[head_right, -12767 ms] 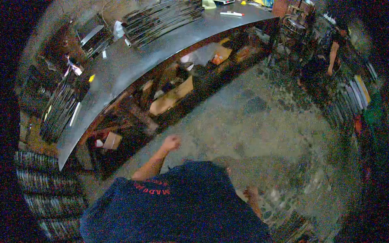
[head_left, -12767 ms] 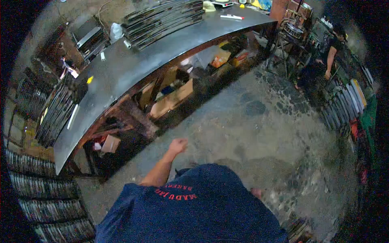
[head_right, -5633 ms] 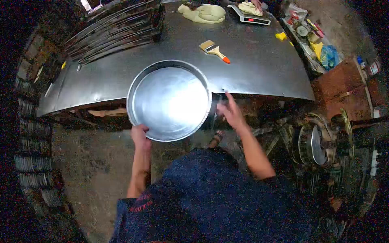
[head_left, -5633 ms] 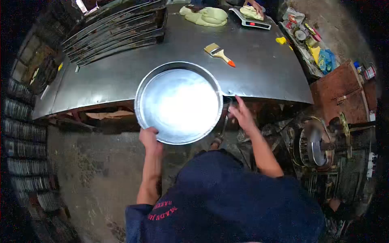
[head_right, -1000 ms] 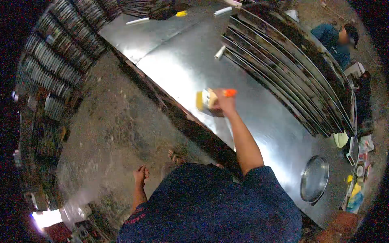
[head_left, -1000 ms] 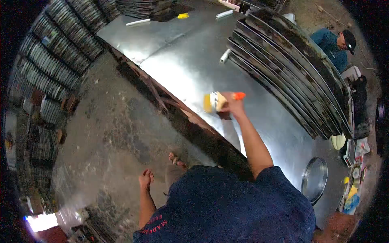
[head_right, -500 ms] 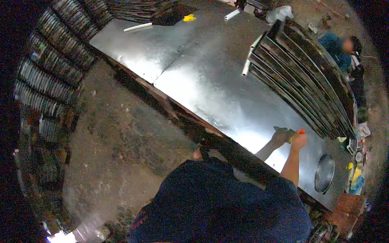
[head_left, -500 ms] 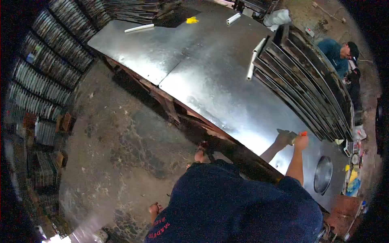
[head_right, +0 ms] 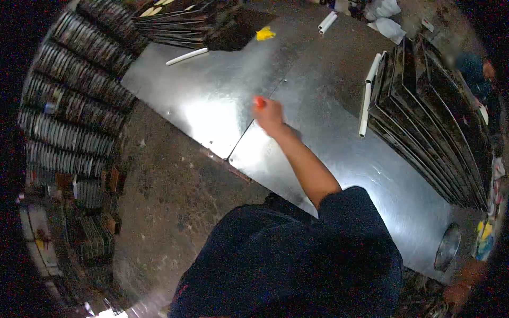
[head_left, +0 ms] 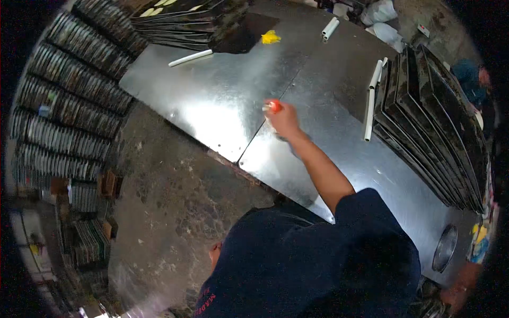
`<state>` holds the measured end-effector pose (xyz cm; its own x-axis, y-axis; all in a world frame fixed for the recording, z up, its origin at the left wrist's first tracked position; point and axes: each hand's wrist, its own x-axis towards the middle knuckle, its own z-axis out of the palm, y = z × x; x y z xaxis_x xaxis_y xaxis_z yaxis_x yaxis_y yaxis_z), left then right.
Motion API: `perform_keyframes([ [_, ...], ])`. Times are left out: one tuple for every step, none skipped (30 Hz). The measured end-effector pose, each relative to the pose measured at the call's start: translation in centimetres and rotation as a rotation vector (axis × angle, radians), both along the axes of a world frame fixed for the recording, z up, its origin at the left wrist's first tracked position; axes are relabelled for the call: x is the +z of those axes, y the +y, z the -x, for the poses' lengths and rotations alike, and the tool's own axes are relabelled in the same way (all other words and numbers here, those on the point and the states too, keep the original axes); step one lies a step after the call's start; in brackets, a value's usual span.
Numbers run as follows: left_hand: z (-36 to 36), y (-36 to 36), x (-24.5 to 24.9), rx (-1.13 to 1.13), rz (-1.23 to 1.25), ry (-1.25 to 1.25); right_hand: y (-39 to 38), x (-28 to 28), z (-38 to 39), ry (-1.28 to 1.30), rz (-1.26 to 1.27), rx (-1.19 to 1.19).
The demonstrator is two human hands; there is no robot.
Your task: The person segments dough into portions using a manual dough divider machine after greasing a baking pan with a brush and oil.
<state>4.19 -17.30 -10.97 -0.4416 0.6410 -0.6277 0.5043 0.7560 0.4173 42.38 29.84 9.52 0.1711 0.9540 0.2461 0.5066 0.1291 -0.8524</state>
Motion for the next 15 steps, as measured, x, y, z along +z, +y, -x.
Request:
perform_keyframes([
  [0.8,0.7,-0.4,-0.063,0.041,-0.015,0.4,3.4,1.7,0.211,0.205,0.077],
  [1.6,1.5,-0.9,-0.058,0.055,-0.057,3.0,2.1,2.8,0.189,0.103,0.188],
  [2.3,2.4,-1.5,0.017,0.053,-0.133,4.7,0.8,2.3,0.269,0.185,0.201],
  [3.1,3.2,-2.2,0.131,0.039,-0.233,6.6,0.5,1.8,0.35,0.256,0.212],
  [4.0,4.1,-3.0,0.228,0.036,-0.309,8.5,-1.0,0.0,0.303,0.202,0.195],
  [5.4,4.5,-4.4,0.358,0.004,-0.478,10.1,-2.8,-3.3,0.256,0.151,0.178],
  [7.4,4.7,-6.3,0.573,-0.071,-0.796,11.2,-3.2,-7.6,0.417,0.265,0.152],
  [7.7,6.9,-5.9,0.931,-0.149,-1.38,11.5,-1.9,-11.6,0.426,0.161,0.145],
  [9.9,7.6,-7.1,0.779,0.014,-1.118,11.0,0.7,-15.0,0.113,0.043,-0.031],
  [10.4,10.4,-4.6,0.594,0.219,-0.866,10.9,2.5,-18.2,-0.038,0.17,-0.191],
  [9.8,14.3,0.0,0.44,0.425,-0.669,10.5,2.6,-21.6,-0.045,0.101,-0.248],
  [12.2,16.7,-0.5,0.456,0.435,-0.922,10.5,2.9,-23.7,-0.346,0.152,-0.444],
  [15.1,18.4,-2.0,0.47,0.466,-1.17,10.0,2.3,-26.9,-0.701,0.238,-0.471],
  [18.4,20.5,-4.2,0.511,0.489,-1.673,10.2,1.3,-29.0,-1.058,0.323,-0.489],
  [21.1,22.5,-5.8,0.556,0.508,-2.177,10.9,0.0,-28.9,-1.073,0.326,-0.505],
])
